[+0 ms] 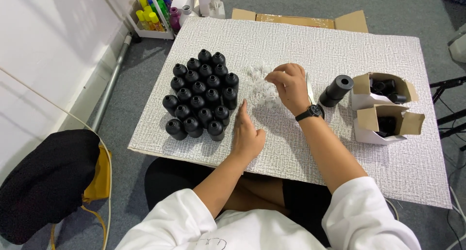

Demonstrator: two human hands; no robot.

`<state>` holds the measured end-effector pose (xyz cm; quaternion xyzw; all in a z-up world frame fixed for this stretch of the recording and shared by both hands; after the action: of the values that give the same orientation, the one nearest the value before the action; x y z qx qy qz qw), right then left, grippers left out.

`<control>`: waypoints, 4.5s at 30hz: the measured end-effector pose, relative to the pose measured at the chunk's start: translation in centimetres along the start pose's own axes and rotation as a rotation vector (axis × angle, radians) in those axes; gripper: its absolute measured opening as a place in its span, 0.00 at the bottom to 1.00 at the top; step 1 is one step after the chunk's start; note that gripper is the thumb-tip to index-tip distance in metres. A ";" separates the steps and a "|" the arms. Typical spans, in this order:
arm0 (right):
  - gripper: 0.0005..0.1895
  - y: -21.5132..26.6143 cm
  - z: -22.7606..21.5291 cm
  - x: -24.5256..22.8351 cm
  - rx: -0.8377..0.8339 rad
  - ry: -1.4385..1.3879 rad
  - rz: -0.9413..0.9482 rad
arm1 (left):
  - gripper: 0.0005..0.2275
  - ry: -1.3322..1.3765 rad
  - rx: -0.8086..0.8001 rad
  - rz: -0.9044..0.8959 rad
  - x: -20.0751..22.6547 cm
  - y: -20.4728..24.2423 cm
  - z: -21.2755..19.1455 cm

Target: Assembling black perfume bottles by inserting white nozzles and attaching black caps before placing them in a box.

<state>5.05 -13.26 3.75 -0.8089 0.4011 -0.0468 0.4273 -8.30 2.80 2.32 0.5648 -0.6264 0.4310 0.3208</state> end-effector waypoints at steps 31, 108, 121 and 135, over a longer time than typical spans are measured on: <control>0.03 -0.9 -4.3 -1.2 0.177 -1.224 0.964 | 0.36 0.299 -0.096 -0.201 0.7 -6.0 1.4; 0.11 3.6 -8.1 -0.3 -0.676 0.549 0.832 | 0.06 0.816 0.291 0.112 -1.9 -11.3 4.2; 0.19 3.7 -7.7 0.1 -0.787 0.662 0.915 | 0.05 0.939 0.155 -0.023 -2.7 -10.4 3.9; 0.16 2.3 -7.3 -0.8 -0.259 -0.276 1.068 | 0.08 0.889 0.182 0.163 -2.6 -10.3 4.1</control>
<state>0.07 -18.14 6.88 -0.5382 0.6974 0.3316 0.3375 2.55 0.36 0.13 0.3001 -0.4299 0.7084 0.4725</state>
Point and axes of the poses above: each hand's wrist, its own y-axis away from the middle knuckle, its own z-axis out of the palm, x = y × z, the point moved 1 cm from there along -y, towards the middle knuckle, and after that the axes turned 3 degrees about y, right-handed, at the moved point
